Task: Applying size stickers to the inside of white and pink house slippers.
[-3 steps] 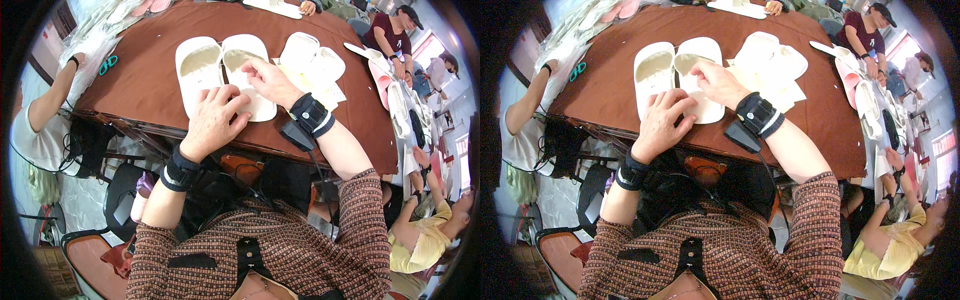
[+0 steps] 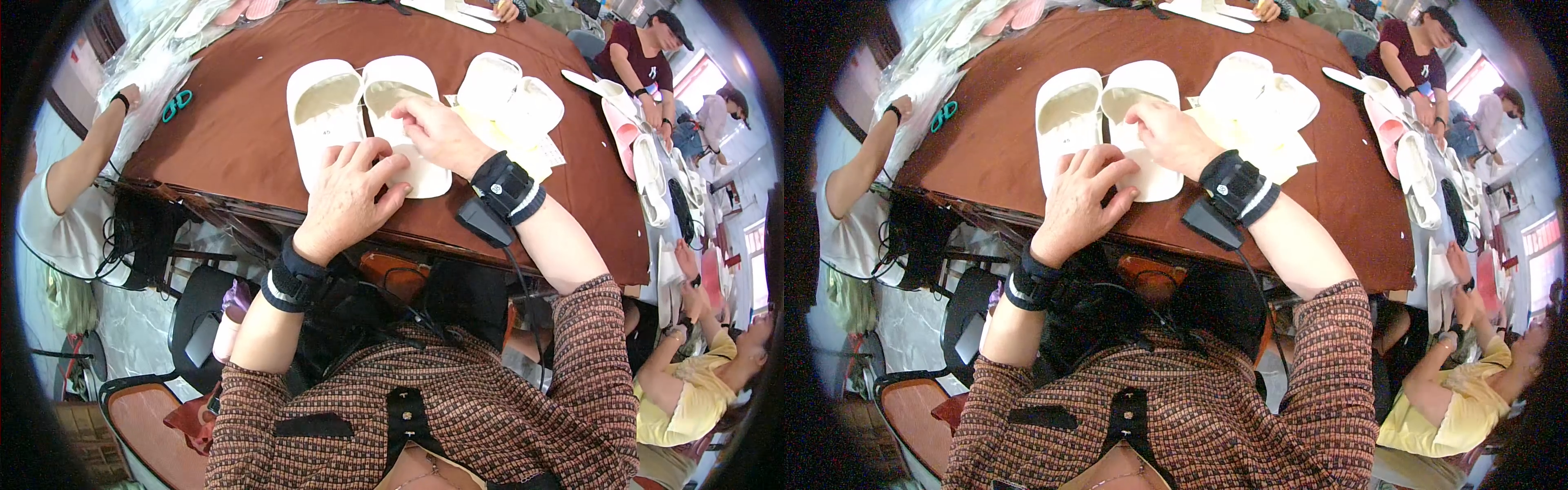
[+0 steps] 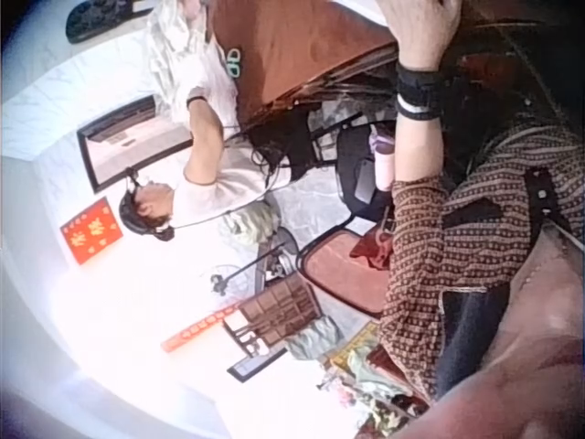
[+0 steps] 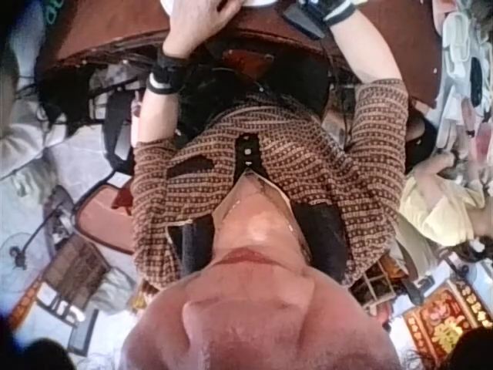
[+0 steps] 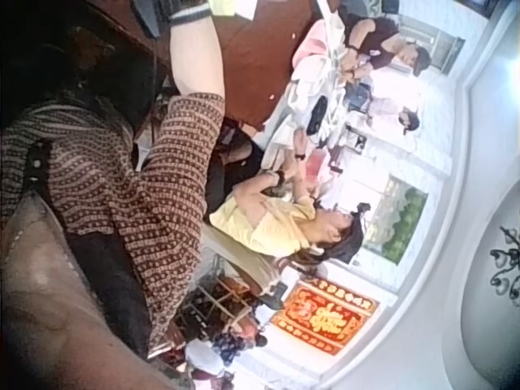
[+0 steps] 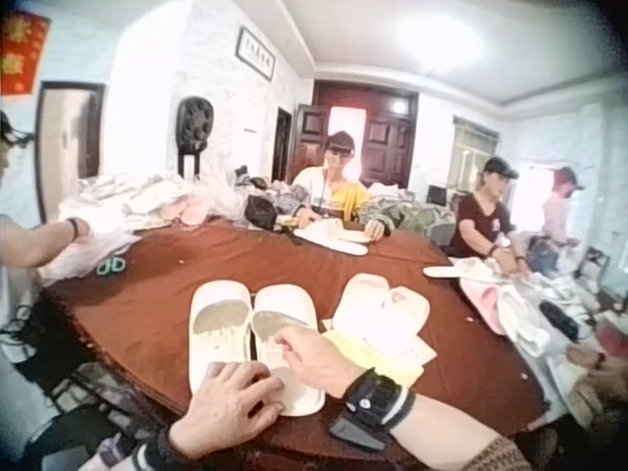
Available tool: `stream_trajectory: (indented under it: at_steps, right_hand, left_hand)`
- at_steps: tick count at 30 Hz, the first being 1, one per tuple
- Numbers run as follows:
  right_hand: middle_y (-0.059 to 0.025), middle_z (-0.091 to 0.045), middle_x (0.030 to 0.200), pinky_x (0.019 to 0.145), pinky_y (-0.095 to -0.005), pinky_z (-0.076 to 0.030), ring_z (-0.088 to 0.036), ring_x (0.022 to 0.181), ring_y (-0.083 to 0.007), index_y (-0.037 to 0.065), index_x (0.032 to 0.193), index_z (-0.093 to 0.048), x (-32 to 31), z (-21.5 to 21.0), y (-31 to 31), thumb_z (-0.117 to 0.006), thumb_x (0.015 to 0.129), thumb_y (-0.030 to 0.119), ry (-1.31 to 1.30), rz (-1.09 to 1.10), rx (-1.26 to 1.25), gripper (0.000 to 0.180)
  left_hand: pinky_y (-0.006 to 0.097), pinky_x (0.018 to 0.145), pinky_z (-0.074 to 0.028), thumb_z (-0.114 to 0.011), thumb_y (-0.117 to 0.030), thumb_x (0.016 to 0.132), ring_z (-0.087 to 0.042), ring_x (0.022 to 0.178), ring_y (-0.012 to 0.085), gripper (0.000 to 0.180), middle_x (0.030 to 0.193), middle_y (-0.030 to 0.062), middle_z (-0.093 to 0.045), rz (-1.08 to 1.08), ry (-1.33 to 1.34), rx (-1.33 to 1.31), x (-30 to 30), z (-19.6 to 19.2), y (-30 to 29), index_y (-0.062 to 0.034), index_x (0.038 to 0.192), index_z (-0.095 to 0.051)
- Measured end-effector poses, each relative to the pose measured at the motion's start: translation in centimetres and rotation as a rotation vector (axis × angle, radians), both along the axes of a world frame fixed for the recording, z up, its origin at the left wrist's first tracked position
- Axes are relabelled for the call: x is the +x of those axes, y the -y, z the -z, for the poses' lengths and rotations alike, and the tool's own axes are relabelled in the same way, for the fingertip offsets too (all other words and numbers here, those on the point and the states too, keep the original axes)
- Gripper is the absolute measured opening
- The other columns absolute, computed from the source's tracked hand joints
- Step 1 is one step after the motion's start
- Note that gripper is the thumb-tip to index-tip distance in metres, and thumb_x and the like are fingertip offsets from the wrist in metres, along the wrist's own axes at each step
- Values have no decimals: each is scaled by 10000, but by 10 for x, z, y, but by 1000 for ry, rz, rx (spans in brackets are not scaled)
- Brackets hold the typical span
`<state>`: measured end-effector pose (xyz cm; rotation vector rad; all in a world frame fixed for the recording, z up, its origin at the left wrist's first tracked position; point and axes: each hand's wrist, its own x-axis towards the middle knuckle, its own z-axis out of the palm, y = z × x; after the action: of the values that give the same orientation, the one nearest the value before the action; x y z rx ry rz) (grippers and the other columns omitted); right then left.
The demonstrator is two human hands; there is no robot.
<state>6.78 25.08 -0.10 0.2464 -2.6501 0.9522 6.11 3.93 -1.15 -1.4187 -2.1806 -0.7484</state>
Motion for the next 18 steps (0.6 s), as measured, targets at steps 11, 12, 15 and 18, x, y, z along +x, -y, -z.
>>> stream_trajectory:
  at_steps: [11, 12, 15, 18]
  right_hand:
    - [-147, -639, 1122, 931, -444, -487, -583, 1118, -349, 72, 1136, -599, -6, 6, 1, -497, 933, 64, -194, -27, 295, 228]
    - [-147, -639, 1122, 931, -444, -487, -583, 1118, -349, 72, 1136, -599, -6, 6, 1, -497, 933, 64, -194, -25, 294, 228]
    - [-153, -640, 1125, 931, -451, -486, -581, 1119, -353, 74, 1134, -598, -5, 6, 1, -485, 940, 67, -180, -19, 288, 224]
    - [-163, -656, 1090, 901, -440, -500, -608, 1070, -355, 61, 1135, -597, -5, 6, 1, -484, 951, 80, -195, 11, 213, 217]
  left_hand:
    - [402, 909, -411, -710, -199, 803, -573, 1018, 247, 279, 1072, 43, -595, -3, -2, -18, 0, -1, -1, -140, 1071, -662]
    - [402, 908, -410, -710, -199, 802, -573, 1018, 246, 277, 1070, 42, -596, -3, 0, -18, 0, -1, -2, -139, 1069, -663]
    - [401, 906, -409, -709, -195, 801, -573, 1019, 246, 276, 1068, 41, -597, -1, -6, -13, 0, -2, -3, -138, 1068, -665]
    - [400, 906, -408, -708, -191, 800, -572, 1021, 245, 277, 1068, 40, -598, 3, -9, -7, 0, -1, -3, -137, 1069, -667]
